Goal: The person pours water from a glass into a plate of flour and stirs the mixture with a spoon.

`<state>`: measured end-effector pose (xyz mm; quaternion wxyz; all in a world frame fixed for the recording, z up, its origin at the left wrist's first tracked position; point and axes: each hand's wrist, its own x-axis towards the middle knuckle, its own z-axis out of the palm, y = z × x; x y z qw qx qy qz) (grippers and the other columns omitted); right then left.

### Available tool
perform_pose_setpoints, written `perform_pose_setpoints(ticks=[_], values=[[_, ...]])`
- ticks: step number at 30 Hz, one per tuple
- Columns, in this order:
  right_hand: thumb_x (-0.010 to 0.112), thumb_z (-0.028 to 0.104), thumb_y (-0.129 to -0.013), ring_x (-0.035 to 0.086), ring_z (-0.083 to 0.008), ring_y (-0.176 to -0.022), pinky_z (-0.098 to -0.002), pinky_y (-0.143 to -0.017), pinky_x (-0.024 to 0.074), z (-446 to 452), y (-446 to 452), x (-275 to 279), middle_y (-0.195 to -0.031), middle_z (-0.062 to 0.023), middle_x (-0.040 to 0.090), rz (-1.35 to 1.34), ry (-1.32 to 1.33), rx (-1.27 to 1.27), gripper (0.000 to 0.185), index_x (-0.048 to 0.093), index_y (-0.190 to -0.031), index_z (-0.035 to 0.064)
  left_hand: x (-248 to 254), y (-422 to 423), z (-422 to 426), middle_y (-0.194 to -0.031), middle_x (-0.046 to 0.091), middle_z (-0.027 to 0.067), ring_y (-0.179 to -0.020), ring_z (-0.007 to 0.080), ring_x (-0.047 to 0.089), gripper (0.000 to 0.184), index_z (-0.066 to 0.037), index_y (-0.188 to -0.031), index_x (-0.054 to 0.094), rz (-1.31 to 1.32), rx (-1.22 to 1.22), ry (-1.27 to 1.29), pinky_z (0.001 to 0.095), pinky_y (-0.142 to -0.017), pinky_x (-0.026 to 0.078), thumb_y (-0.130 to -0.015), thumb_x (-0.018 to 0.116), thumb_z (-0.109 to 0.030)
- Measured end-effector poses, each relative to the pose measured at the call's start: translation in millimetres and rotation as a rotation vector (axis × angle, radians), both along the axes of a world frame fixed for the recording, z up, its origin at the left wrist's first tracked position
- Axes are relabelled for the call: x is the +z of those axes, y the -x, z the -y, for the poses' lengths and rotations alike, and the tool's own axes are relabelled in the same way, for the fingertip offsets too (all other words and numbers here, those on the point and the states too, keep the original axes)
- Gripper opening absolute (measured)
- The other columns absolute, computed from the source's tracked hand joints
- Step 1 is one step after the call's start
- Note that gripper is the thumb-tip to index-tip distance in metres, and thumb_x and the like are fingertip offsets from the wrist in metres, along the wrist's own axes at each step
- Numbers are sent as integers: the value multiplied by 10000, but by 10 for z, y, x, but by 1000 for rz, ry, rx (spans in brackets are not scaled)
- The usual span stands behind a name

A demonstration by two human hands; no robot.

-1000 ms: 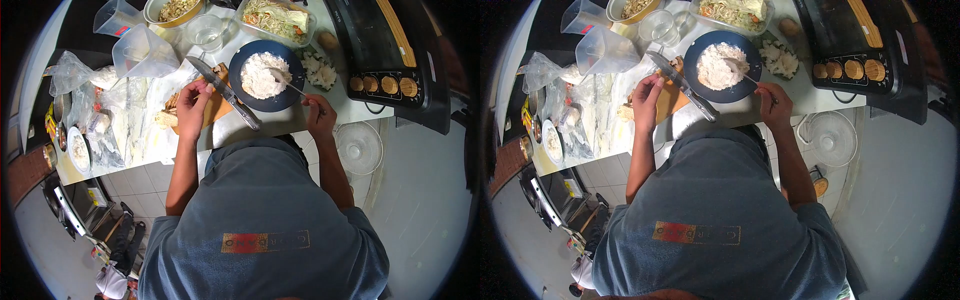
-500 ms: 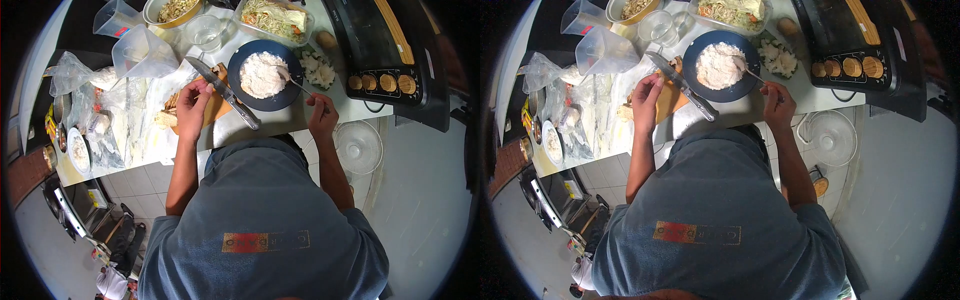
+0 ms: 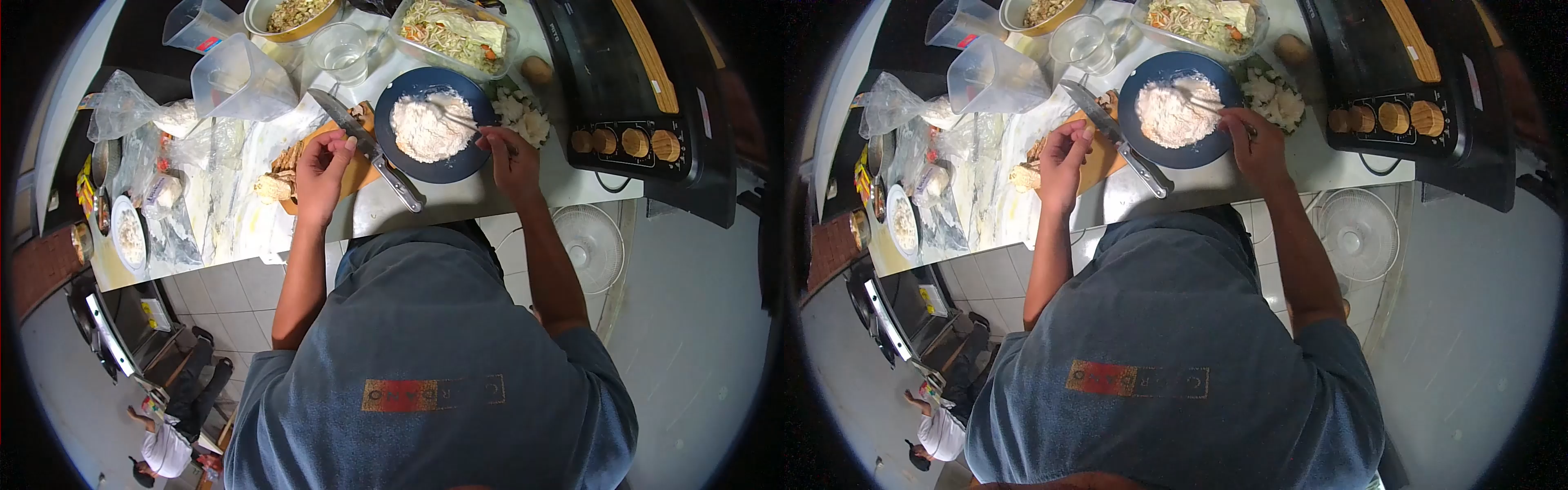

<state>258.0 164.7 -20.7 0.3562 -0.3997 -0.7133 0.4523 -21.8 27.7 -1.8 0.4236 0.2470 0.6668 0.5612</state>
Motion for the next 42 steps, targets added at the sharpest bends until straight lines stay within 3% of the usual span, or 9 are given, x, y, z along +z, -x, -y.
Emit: perform_pose_setpoints(ticks=[3, 10, 19, 21, 27, 34, 37, 39, 42], values=[[626, 112, -971, 707, -168, -801, -288, -734, 554, -42, -154, 169, -877, -110, 722, 167, -173, 164, 151, 709, -1054, 18, -51, -3, 12, -941, 629, -27, -825, 59, 554, 307, -30, -1188, 635, -24, 1, -17, 218, -698, 407, -944, 698, -205], [656, 102, -945, 715, -213, -805, -318, -742, 554, 32, -173, 343, -905, -119, 722, 109, -135, 148, 128, 716, -1031, 28, -66, -39, -8, -928, 617, -35, -821, 56, 545, 306, -36, -1186, 641, -25, -2, -5, 217, -699, 410, -947, 695, -219], [611, 78, -976, 722, -190, -806, -299, -716, 566, 8, -254, 233, -916, -134, 716, 86, -205, -107, 147, 695, -1069, 1, -76, -30, -89, -970, 643, 23, -913, 96, 614, 314, 24, -1187, 610, 3, -59, 28, 244, -837, 497, -941, 702, -147], [590, 80, -992, 714, -164, -806, -278, -717, 564, 16, -307, 130, -896, -123, 716, 170, -235, -157, 163, 682, -1091, -10, -43, -63, -85, -910, 613, -42, -807, 62, 545, 310, -49, -1174, 640, 15, -50, 7, 219, -709, 416, -936, 710, -235], [566, 91, -1007, 693, -141, -797, -269, -723, 558, 213, -108, -102, -895, -105, 718, -82, 31, -255, 186, 679, -1092, -29, -35, -36, -80, -906, 611, -37, -801, 59, 544, 308, -37, -1170, 635, 11, -45, 25, 221, -693, 414, -939, 705, -229], [574, 91, -999, 691, -149, -781, -268, -707, 551, 393, -129, 187, -880, -107, 715, 51, -7, -78, 177, 690, -1056, -28, -117, 4, -145, -942, 635, -17, -771, 67, 570, 306, -24, -1184, 629, -45, -83, 79, 240, -649, 462, -958, 679, -225], [583, 90, -991, 702, -156, -782, -267, -695, 552, 401, -239, 124, -878, -107, 717, 111, -160, -28, 168, 695, -1062, -15, -90, -23, -344, -971, 698, 53, -798, 139, 651, 330, -4, -1161, 653, -261, -200, 164, 313, -659, 517, -969, 658, -273], [601, 93, -983, 713, -166, -776, -281, -678, 557, 367, -282, 196, -871, -109, 722, 86, -113, -146, 158, 700, -1067, 2, -68, -41, -513, -913, 725, 162, -819, 285, 704, 390, 13, -1108, 682, -618, -255, 178, 393, -713, 532, -977, 621, -349], [621, 99, -976, 708, -157, -744, -288, -652, 550, 280, -304, 207, -855, -105, 721, 171, -229, -242, 149, 701, -1069, 12, -170, 11, -762, -810, 674, 250, -814, 423, 667, 422, 23, -1004, 693, -773, -406, 272, 452, -742, 512, -981, 582, -384]])
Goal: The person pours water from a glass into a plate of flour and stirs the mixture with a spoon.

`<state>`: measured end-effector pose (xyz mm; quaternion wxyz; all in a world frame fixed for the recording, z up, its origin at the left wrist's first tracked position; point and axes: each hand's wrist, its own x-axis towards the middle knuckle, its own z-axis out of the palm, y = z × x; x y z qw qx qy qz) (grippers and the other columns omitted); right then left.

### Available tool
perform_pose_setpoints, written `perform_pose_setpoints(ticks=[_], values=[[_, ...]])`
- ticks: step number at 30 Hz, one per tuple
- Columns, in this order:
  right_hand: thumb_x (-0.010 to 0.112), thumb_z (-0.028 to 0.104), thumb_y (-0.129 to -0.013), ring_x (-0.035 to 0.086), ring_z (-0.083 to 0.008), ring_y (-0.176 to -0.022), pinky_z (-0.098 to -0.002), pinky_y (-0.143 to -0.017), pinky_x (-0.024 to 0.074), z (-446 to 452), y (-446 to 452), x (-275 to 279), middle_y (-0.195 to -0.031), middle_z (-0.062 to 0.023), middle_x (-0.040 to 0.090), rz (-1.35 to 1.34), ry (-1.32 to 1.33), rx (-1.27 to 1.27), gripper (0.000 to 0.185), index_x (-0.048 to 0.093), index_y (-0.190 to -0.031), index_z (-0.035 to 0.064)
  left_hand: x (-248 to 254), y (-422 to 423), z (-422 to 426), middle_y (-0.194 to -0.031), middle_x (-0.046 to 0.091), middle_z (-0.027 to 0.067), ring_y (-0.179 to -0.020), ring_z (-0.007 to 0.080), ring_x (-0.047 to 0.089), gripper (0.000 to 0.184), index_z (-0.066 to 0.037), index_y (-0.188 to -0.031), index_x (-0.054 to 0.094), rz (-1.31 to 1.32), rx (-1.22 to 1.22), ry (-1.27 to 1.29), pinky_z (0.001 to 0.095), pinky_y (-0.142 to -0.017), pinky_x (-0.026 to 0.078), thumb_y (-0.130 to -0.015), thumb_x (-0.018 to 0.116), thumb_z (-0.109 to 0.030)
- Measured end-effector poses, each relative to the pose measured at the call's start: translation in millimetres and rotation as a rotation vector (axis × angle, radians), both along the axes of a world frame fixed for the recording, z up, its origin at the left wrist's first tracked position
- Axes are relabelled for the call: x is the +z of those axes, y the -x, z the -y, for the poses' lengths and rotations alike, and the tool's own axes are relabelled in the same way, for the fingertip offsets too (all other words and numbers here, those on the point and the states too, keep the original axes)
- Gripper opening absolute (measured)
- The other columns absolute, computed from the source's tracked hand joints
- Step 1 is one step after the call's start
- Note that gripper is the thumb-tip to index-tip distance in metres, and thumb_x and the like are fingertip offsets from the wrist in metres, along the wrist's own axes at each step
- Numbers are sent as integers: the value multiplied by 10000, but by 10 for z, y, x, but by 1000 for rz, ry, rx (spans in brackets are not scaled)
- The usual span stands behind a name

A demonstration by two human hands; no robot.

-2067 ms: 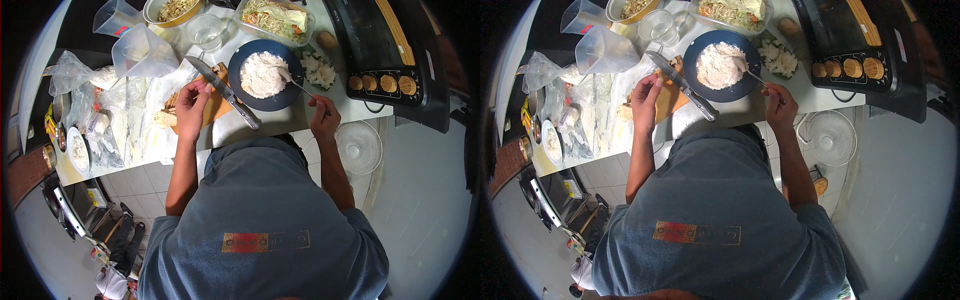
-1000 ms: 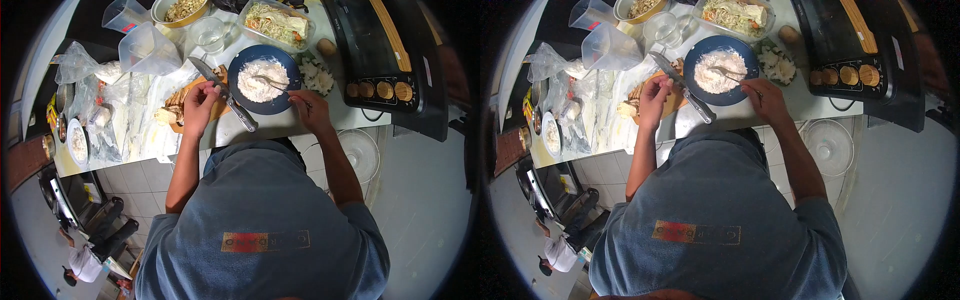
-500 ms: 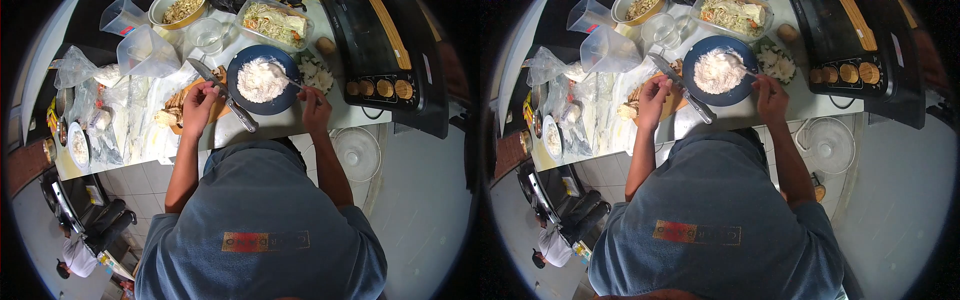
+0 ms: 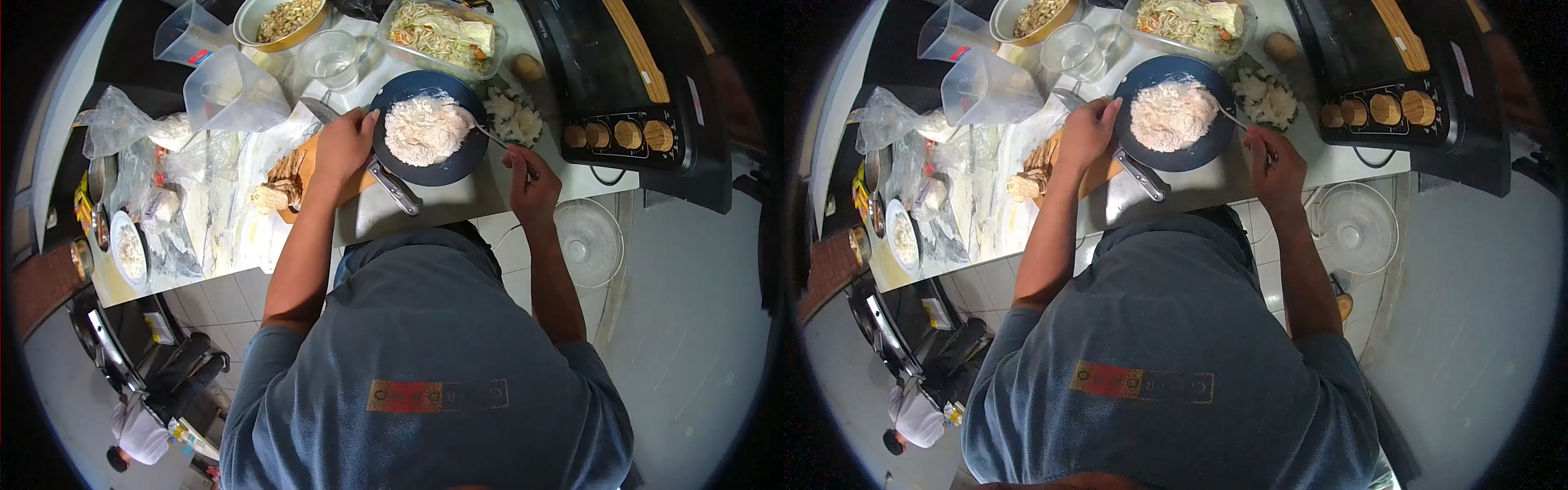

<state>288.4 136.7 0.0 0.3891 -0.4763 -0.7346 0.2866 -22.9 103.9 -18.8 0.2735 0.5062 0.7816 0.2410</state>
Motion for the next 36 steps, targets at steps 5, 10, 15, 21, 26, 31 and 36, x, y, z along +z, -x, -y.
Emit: perform_pose_setpoints(ticks=[5, 10, 15, 21, 26, 31, 36], values=[[635, 126, -958, 696, -259, -698, -340, -642, 542, -46, -77, 264, -859, -151, 711, 220, 106, 51, 166, 693, -1058, 8, -246, 26, -102, -773, 639, 274, -788, 468, 626, 385, 20, -901, 678, -100, -76, -45, 477, -723, 497, -984, 561, -337], [598, 122, -940, 656, -370, -741, -428, -654, 515, 80, -72, 252, -825, -196, 664, 547, 21, 147, 178, 675, -1049, 3, -190, -52, -9, -784, 658, 278, -773, 467, 649, 370, 29, -852, 672, -53, -49, -45, 528, -738, 514, -975, 541, -294], [587, 102, -927, 663, -356, -758, -424, -658, 511, 312, 37, 343, -804, -196, 657, 472, 203, 165, 179, 673, -1034, -13, -188, -126, 72, -723, 649, 275, -731, 449, 660, 378, 51, -833, 655, 83, 114, 70, 498, -717, 519, -976, 534, -277], [616, 160, -937, 722, -256, -793, -339, -715, 538, 500, 131, 29, -881, -193, 723, 121, 487, 17, 232, 704, -1026, -35, -49, -165, 162, -609, 640, 204, -614, 350, 681, 397, 56, -856, 646, 249, 129, 122, 445, -667, 525, -992, 503, -288], [620, 168, -944, 725, -249, -798, -342, -715, 541, 388, 263, -13, -895, -190, 729, 64, 450, 8, 238, 702, -1049, -30, -45, -119, 141, -587, 602, 95, -475, 173, 573, 385, 35, -932, 628, 451, 154, 193, 333, -522, 452, -1024, 491, -314], [605, 125, -938, 705, -308, -788, -388, -690, 535, 346, 272, 343, -851, -181, 700, 250, 395, 159, 203, 675, -1066, -17, -108, -42, 177, -633, 618, 80, -480, 108, 543, 379, 23, -947, 625, 580, 177, 178, 266, -490, 418, -1039, 484, -317], [611, 91, -902, 660, -365, -786, -461, -677, 523, 334, 253, 178, -862, -180, 660, 420, 107, 336, 229, 627, -1113, 5, -268, -52, 217, -644, 615, 84, -551, 143, 581, 356, 19, -927, 629, 335, 86, 8, 315, -549, 453, -1031, 510, -300]])
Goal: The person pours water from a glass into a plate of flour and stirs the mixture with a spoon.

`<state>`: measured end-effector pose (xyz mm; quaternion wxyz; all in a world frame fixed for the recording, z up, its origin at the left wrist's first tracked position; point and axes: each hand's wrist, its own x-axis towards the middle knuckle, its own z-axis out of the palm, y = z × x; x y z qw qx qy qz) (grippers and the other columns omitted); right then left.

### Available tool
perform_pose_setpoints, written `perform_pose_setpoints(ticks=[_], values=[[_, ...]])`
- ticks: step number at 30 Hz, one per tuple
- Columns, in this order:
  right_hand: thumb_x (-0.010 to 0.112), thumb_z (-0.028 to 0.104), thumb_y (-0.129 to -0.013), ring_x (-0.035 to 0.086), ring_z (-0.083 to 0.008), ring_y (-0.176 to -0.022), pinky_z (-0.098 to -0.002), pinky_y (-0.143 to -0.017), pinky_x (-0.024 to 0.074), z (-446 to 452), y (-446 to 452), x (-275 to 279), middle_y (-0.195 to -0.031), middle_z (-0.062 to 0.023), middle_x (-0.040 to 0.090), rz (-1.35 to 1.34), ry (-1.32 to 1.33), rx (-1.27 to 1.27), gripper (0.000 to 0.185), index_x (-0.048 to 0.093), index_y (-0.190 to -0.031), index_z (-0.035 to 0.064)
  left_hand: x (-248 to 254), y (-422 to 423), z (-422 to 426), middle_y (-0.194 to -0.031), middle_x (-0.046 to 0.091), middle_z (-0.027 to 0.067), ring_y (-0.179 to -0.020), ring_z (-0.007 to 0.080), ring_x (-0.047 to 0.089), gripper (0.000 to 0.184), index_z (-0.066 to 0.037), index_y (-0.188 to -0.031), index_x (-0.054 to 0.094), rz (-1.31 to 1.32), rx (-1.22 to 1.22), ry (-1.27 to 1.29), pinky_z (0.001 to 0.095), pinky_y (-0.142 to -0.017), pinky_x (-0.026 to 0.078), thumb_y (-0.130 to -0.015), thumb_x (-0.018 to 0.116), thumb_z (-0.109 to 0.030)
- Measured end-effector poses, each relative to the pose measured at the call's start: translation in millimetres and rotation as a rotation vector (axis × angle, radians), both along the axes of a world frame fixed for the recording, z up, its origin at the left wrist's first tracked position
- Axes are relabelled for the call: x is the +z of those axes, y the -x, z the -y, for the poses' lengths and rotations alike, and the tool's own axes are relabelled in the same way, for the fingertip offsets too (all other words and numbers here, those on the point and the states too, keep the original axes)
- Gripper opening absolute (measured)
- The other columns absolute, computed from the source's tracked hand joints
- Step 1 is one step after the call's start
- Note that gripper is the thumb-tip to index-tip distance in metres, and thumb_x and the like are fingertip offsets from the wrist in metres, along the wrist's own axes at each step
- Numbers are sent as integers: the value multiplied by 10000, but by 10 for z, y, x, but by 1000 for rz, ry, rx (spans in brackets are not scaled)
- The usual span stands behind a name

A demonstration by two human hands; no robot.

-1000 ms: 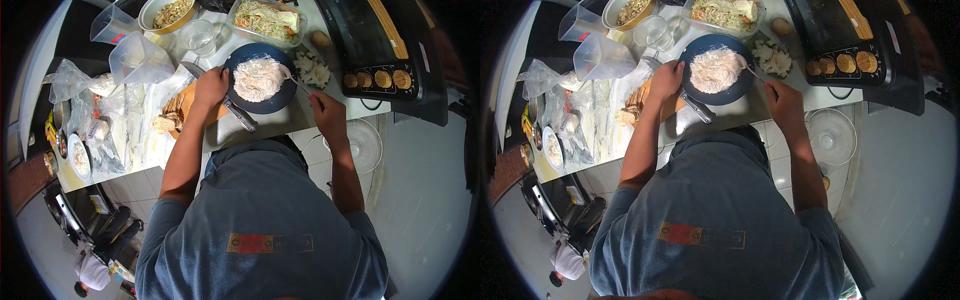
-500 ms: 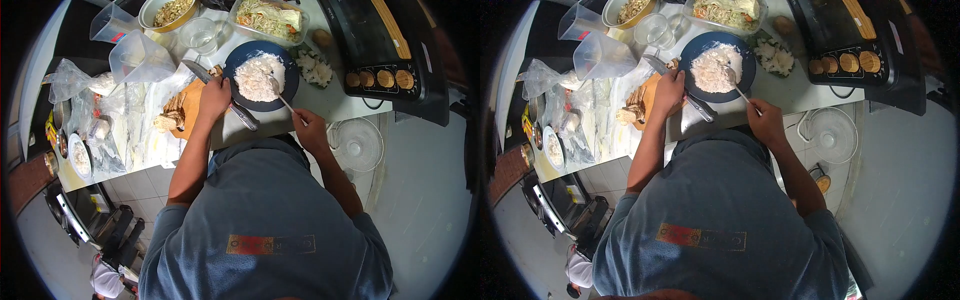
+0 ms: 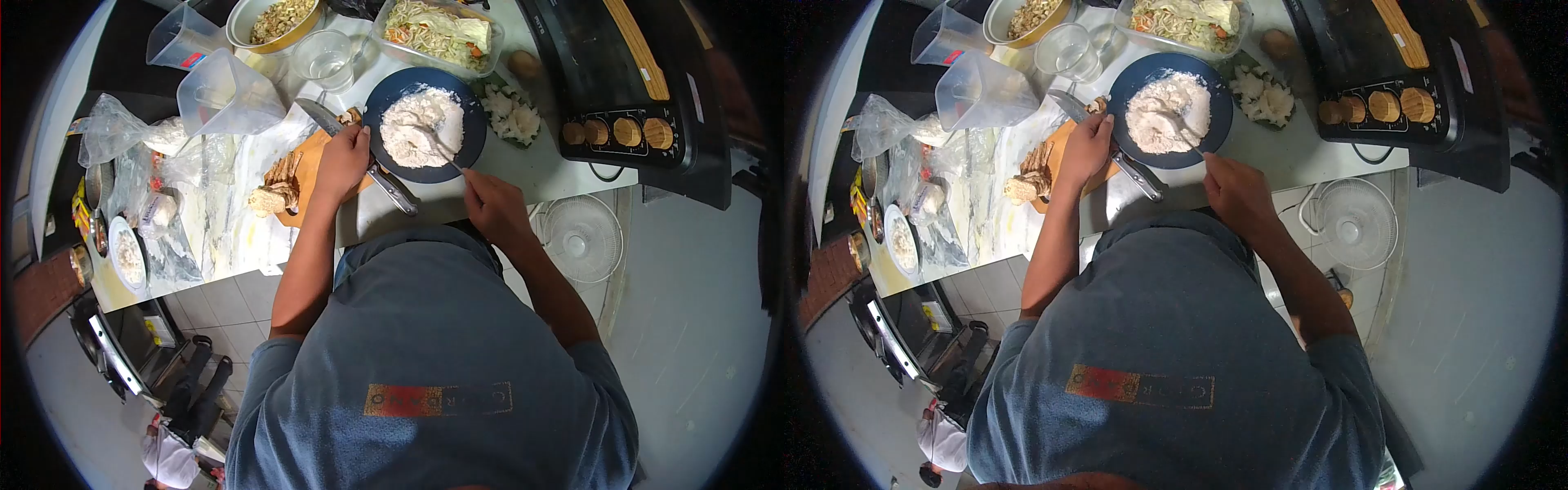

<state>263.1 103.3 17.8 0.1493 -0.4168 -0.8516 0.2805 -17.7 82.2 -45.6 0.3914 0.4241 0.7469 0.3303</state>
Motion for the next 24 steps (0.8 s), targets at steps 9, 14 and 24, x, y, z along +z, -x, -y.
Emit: perform_pose_setpoints(ticks=[9, 14, 24], values=[[611, 61, -902, 655, -377, -811, -459, -703, 528, -624, -183, 15, -896, -184, 664, -10, -181, -65, 201, 639, -1092, 3, 111, 38, -121, -815, 633, 277, -814, 469, 620, 320, 11, -914, 640, -222, -62, -59, 500, -714, 479, -1002, 519, -272], [598, 84, -914, 653, -387, -827, -471, -736, 523, -856, -37, -79, -901, -189, 666, 23, -137, 6, 208, 656, -1110, 43, 101, 97, -244, -800, 635, 272, -796, 460, 624, 316, 13, -950, 661, -230, -61, -114, 486, -704, 483, -998, 530, -271], [605, 29, -901, 634, -341, -788, -424, -703, 512, -759, -168, 217, -864, -152, 628, 0, -139, 214, 268, 664, -1162, 43, 156, 106, -250, -788, 641, 246, -758, 415, 643, 347, 10, -1009, 673, -91, -22, -62, 424, -725, 499, -1005, 534, -307]])
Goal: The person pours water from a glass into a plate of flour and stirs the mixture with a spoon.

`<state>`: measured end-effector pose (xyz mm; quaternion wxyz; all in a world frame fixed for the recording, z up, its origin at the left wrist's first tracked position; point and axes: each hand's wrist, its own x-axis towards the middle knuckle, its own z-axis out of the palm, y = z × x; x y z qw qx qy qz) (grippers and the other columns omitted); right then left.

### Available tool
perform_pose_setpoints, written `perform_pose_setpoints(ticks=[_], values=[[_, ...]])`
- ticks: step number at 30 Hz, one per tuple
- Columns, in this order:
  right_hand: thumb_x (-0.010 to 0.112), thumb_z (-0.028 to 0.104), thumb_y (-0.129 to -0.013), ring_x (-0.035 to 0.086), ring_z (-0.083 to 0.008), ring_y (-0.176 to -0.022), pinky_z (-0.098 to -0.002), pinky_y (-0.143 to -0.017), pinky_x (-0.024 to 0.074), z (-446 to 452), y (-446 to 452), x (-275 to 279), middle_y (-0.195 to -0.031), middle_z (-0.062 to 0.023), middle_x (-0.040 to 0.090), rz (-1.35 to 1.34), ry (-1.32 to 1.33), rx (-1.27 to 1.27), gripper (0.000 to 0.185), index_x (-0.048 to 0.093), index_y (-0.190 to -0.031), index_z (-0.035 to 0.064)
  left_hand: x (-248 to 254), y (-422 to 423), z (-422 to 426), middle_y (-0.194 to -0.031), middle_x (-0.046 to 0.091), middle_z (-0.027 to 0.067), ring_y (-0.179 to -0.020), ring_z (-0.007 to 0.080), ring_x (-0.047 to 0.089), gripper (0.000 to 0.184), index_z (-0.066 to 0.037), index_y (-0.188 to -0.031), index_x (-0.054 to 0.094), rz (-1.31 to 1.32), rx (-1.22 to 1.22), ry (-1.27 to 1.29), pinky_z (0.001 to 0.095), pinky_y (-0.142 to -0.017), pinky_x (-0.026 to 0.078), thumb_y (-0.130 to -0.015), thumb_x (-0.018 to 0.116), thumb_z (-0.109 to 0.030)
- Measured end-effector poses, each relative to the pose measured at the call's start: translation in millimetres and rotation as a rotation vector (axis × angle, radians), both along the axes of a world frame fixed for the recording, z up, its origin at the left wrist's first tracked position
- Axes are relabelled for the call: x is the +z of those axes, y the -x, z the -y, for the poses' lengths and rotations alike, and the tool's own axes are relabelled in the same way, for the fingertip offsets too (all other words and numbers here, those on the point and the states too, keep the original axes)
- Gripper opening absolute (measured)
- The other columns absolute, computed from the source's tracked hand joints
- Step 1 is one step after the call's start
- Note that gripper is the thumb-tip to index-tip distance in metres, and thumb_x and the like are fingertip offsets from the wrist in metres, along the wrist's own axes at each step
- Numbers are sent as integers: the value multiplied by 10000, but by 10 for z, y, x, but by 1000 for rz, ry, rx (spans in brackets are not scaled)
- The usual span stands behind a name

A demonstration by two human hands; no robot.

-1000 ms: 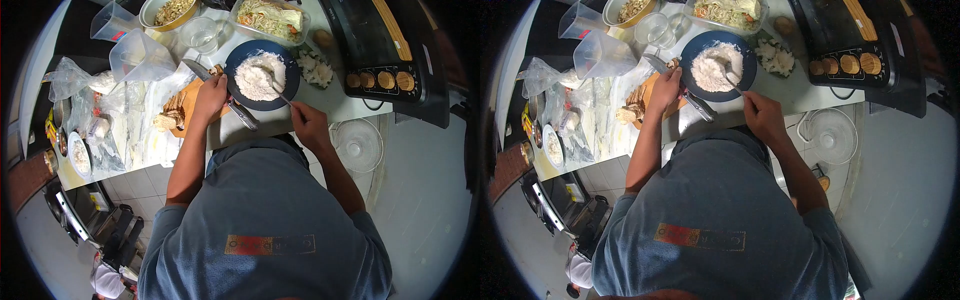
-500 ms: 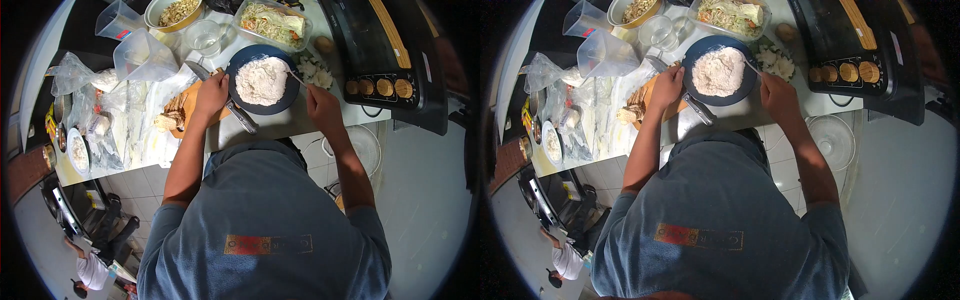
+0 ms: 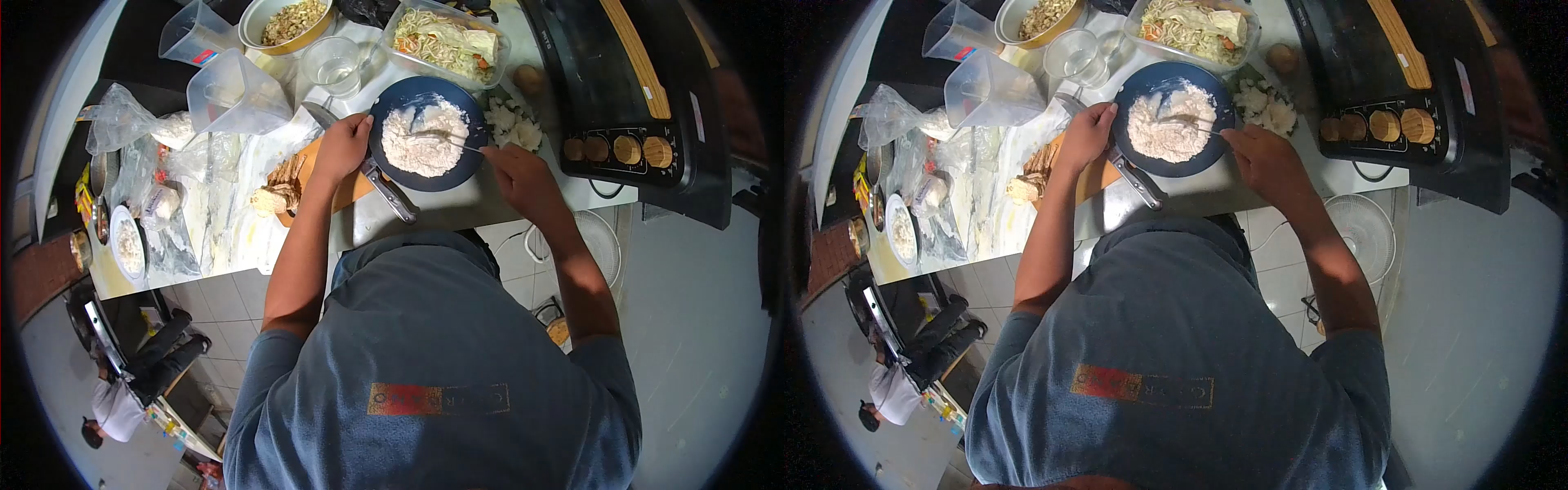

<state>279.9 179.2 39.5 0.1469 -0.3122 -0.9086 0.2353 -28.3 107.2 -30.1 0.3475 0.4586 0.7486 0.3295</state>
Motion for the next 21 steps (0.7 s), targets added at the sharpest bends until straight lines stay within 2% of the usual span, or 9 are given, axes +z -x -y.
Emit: perform_pose_setpoints(ticks=[2, 4, 6, 7, 9, 10, 12, 18, 21], values=[[622, 55, -887, 652, -343, -865, -447, -732, 528, -34, -14, 63, -928, -147, 638, 74, -14, -64, 251, 665, -1134, 64, -6, 8, 8, -807, 649, 239, -769, 418, 645, 348, 8, -1028, 668, 21, 9, 36, 424, -736, 501, -1009, 529, -310], [620, 51, -886, 653, -343, -855, -448, -728, 528, -132, 38, -3, -922, -145, 639, 47, -28, -82, 252, 665, -1134, 63, -59, 15, 33, -827, 657, 231, -780, 421, 647, 350, 7, -1047, 662, 41, 12, 71, 424, -747, 503, -1012, 523, -312], [618, 47, -886, 654, -343, -845, -448, -724, 529, -273, 124, -107, -916, -144, 640, 19, -45, -98, 253, 665, -1134, 62, -138, 29, 83, -795, 663, 188, -713, 350, 655, 338, 4, -1092, 648, 106, -2, 27, 399, -712, 500, -1026, 509, -297], [612, 50, -889, 654, -346, -839, -451, -720, 528, -323, 174, -173, -912, -146, 640, -17, -61, -84, 246, 667, -1128, 64, -142, 28, 114, -795, 663, 188, -713, 350, 655, 338, 4, -1092, 648, 104, 2, 30, 399, -712, 500, -1026, 509, -297], [606, 52, -892, 653, -349, -833, -454, -716, 527, -395, 274, -231, -908, -147, 640, -57, -74, -68, 240, 669, -1123, 67, -46, 11, 162, -728, 634, 119, -639, 221, 625, 323, 3, -1126, 639, 286, 16, 125, 351, -641, 487, -1045, 485, -269], [609, 37, -891, 647, -347, -817, -442, -710, 519, -423, 306, -240, -891, -144, 634, -45, -53, -6, 254, 670, -1135, 72, -43, 9, 181, -728, 634, 119, -639, 221, 625, 323, 3, -1126, 639, 284, 18, 128, 351, -641, 487, -1045, 485, -269], [611, 21, -890, 641, -346, -801, -430, -703, 510, -422, 314, -199, -875, -142, 628, -35, -31, 60, 270, 672, -1147, 78, -18, -2, 210, -686, 579, 57, -608, 117, 563, 314, 8, -1142, 635, 352, 24, 142, 302, -585, 460, -1059, 464, -242], [613, 70, -894, 651, -356, -811, -440, -706, 525, -306, 56, 134, -907, -151, 634, 41, 16, 110, 242, 672, -1128, 79, 62, -44, 258, -698, 581, 30, -610, 115, 552, 304, 9, -1187, 630, 441, 82, 76, 289, -580, 459, -1052, 481, -219], [587, 33, -902, 647, -354, -823, -441, -715, 507, -288, -1, 115, -913, -162, 642, 72, -20, -68, 275, 677, -1160, 67, 21, -43, 233, -704, 588, 33, -616, 111, 556, 298, -1, -1197, 635, 384, 82, 78, 287, -584, 460, -1046, 492, -215]])
